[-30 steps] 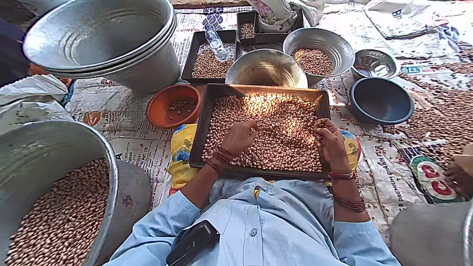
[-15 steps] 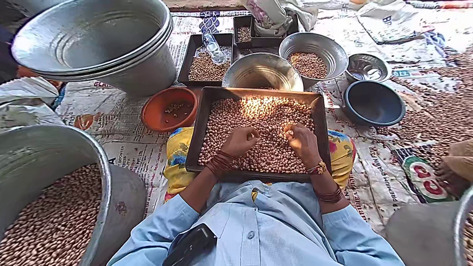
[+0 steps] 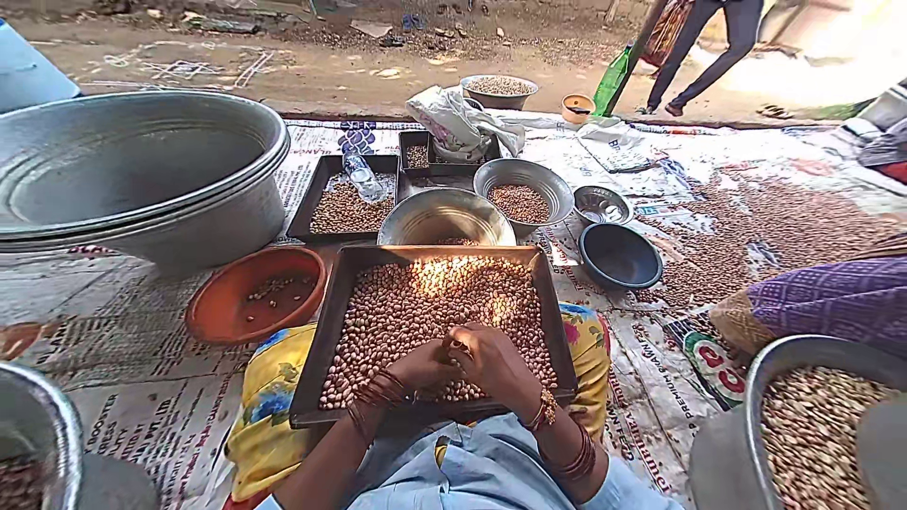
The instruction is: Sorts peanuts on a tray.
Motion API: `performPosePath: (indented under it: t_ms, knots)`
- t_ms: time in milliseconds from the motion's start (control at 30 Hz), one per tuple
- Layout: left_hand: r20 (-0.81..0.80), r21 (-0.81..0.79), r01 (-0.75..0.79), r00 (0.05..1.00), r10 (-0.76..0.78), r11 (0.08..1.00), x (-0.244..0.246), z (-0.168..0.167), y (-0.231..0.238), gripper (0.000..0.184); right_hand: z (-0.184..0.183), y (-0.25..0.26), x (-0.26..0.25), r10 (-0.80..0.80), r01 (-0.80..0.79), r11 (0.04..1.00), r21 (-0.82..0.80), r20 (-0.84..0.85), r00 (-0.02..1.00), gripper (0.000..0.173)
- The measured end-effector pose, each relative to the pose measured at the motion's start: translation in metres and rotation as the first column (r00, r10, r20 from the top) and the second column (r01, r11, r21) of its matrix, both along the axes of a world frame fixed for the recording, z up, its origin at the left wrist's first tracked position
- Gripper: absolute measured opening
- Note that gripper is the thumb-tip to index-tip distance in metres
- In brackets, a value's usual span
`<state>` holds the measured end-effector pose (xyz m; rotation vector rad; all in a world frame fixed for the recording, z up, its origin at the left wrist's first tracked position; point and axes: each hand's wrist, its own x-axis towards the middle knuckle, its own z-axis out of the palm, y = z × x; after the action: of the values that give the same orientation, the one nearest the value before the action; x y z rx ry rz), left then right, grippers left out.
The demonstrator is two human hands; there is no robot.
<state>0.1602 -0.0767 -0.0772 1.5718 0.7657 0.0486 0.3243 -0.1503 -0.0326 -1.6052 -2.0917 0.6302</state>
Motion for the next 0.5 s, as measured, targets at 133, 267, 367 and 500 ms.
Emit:
performPosePath:
  t_ms: [133,267,367,500]
  knots:
    - [-0.146,0.224,0.020,0.989,0.014,0.974,-0.034,0.015,0.022,0.012,-0.001,-0.005,0.011,-0.038,0.038,0.999,0.019,0.021,0.999,0.025]
    - [-0.280,0.675,-0.200,0.821,0.498,0.710,-0.092,0.049,0.049,0.017,-0.003,-0.012,0.042,-0.123,0.144,0.979,-0.147,0.140,0.982,0.034]
    - [-0.069,0.902,-0.279,0.661,0.747,0.330,-0.125,0.046,0.062,0.024,-0.002,-0.019,0.064,-0.186,0.240,0.942,-0.237,0.229,0.956,0.041]
    - [-0.191,0.768,-0.272,0.767,0.613,0.580,-0.122,0.045,0.050,0.038,0.008,-0.020,0.081,-0.313,0.431,0.833,-0.347,0.347,0.884,0.058]
